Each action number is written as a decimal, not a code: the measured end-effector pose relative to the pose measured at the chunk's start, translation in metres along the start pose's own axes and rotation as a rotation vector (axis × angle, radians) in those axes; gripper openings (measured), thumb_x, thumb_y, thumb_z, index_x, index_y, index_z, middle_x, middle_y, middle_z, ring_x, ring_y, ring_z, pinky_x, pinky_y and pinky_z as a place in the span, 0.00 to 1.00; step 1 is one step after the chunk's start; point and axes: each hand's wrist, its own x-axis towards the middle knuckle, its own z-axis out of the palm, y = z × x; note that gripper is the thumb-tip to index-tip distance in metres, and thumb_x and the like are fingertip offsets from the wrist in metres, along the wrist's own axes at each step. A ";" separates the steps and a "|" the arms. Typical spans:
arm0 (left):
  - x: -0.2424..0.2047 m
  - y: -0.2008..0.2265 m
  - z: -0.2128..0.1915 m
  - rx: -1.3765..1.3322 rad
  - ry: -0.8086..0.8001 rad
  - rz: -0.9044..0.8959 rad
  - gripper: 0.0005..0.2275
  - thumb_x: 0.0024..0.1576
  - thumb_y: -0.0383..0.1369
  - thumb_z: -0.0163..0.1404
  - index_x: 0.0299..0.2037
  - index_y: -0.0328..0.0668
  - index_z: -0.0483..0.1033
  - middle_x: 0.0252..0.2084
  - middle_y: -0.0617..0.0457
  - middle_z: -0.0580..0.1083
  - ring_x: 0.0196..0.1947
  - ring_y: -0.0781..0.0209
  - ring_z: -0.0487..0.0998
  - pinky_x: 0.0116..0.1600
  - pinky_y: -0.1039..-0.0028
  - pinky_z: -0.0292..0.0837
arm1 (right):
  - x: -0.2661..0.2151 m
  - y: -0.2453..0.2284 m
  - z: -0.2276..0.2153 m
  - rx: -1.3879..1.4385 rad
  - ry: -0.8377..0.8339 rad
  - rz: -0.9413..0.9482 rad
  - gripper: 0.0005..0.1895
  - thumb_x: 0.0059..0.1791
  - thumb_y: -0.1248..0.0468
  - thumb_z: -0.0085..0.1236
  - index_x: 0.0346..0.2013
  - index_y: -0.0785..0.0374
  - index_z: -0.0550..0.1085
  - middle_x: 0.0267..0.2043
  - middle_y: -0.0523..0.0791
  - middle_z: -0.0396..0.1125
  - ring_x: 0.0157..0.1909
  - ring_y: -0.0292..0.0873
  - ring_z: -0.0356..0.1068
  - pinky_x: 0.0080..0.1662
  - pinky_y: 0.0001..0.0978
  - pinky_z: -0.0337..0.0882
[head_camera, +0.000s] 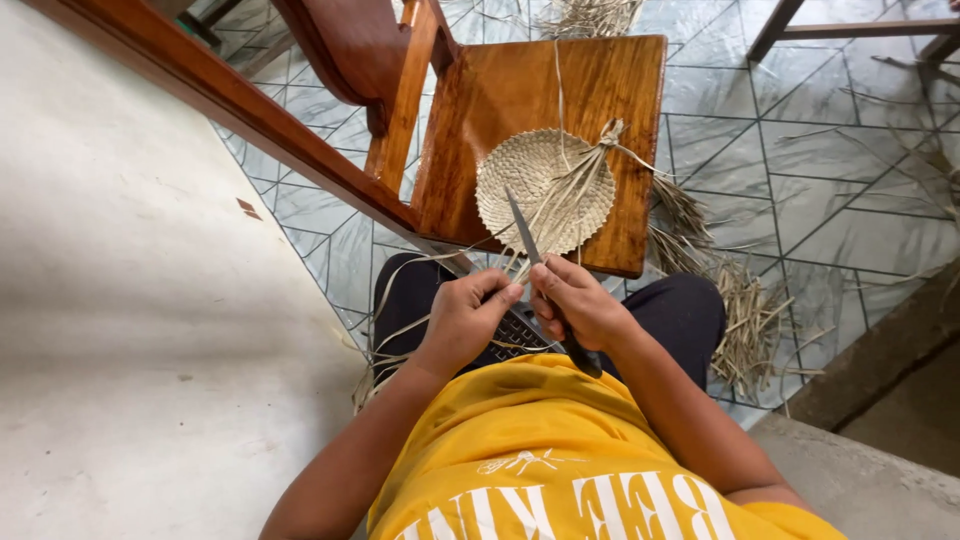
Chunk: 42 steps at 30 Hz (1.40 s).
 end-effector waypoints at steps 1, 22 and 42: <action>0.001 -0.004 0.001 0.039 -0.015 -0.014 0.10 0.62 0.35 0.57 0.29 0.45 0.80 0.14 0.50 0.69 0.20 0.65 0.68 0.31 0.70 0.64 | 0.000 -0.008 0.003 0.036 0.004 0.013 0.15 0.62 0.55 0.44 0.37 0.61 0.64 0.19 0.46 0.51 0.11 0.42 0.56 0.13 0.32 0.60; -0.004 -0.119 -0.166 1.470 0.079 -0.153 0.19 0.61 0.44 0.56 0.63 0.66 0.80 0.62 0.47 0.79 0.72 0.47 0.69 0.65 0.19 0.48 | -0.007 -0.048 -0.023 -0.016 0.240 -0.115 0.14 0.61 0.56 0.46 0.34 0.58 0.64 0.14 0.41 0.49 0.06 0.36 0.52 0.11 0.25 0.54; -0.003 -0.021 -0.013 -0.098 -0.251 0.023 0.04 0.64 0.29 0.55 0.43 0.38 0.82 0.24 0.47 0.79 0.23 0.65 0.76 0.30 0.70 0.74 | -0.011 -0.002 0.030 -0.207 -0.037 -0.054 0.13 0.60 0.59 0.52 0.37 0.65 0.71 0.13 0.45 0.57 0.08 0.37 0.58 0.16 0.24 0.61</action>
